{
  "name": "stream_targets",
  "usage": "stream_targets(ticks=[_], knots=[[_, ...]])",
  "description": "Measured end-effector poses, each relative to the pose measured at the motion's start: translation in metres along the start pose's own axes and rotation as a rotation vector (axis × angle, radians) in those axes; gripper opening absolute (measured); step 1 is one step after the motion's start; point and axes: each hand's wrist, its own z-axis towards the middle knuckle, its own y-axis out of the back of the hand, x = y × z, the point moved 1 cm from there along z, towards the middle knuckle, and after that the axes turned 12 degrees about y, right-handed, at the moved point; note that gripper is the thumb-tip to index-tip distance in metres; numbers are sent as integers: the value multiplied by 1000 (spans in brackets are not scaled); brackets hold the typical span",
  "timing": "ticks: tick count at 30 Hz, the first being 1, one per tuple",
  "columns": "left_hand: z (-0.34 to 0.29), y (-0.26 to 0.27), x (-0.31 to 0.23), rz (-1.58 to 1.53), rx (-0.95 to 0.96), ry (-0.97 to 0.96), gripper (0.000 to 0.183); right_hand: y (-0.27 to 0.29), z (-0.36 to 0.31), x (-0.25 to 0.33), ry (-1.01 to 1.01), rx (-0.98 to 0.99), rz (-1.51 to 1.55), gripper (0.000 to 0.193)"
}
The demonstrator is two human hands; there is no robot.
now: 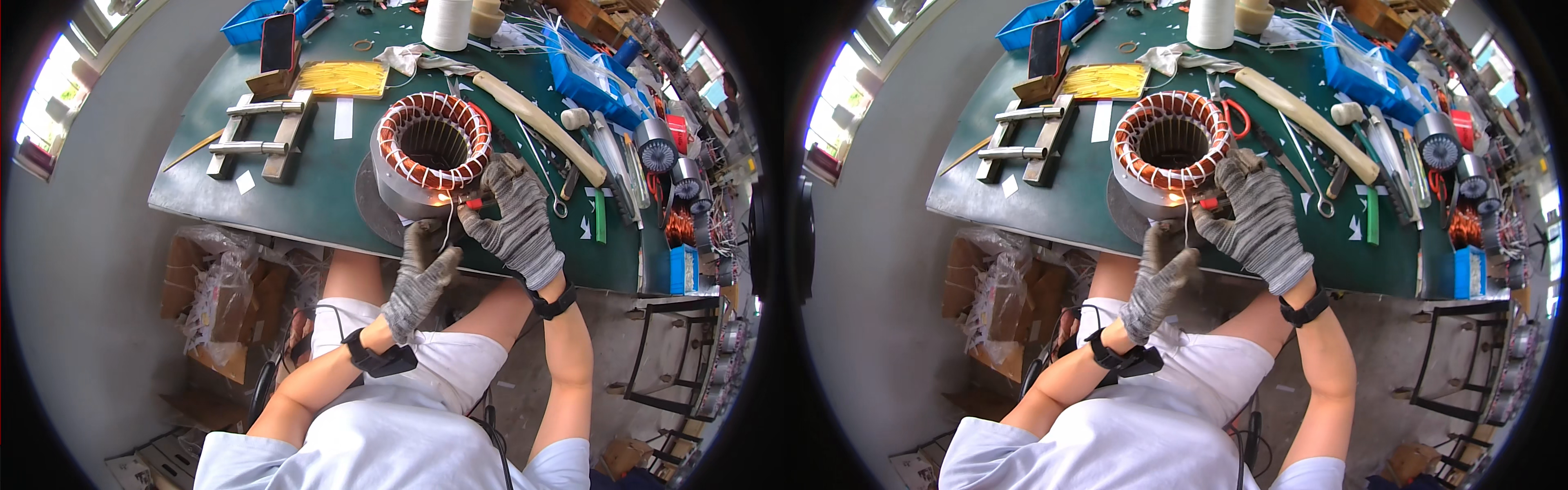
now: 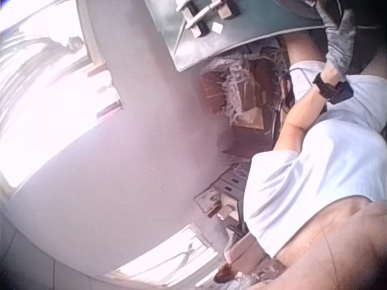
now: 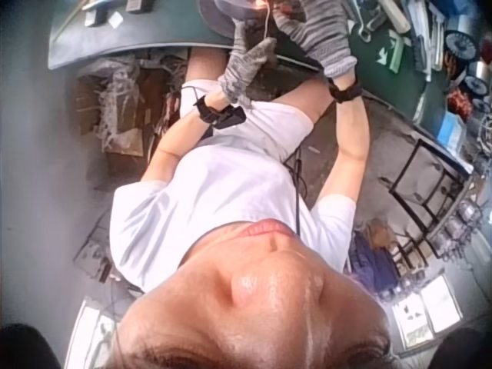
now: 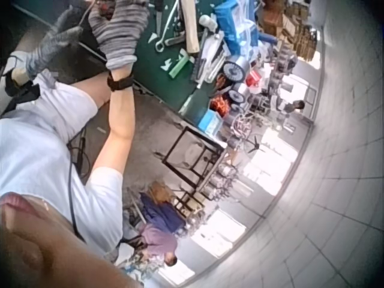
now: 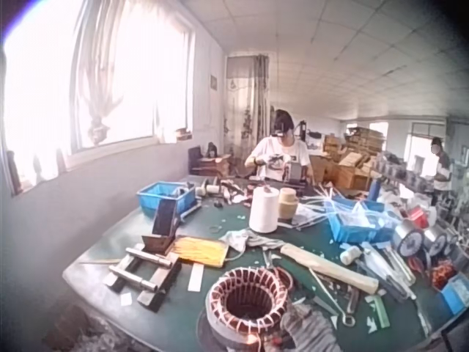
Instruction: Assembling and securing copper windings on a motor stator using tape and tools.
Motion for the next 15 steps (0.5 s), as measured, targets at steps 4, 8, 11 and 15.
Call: stream_targets(ticks=[4,8,11,15], knots=[[-9,-1,-10,61,201,53,26,1,1,0,51,-51,-25,51],[-22,-4,-29,314,163,-54,19,1,3,3,85,-103,-55,50],[-19,-2,-23,506,124,-194,19,-1,3,2,81,-102,-59,49],[-14,-2,-30,641,115,-319,19,2,3,4,-28,-5,-25,51]])
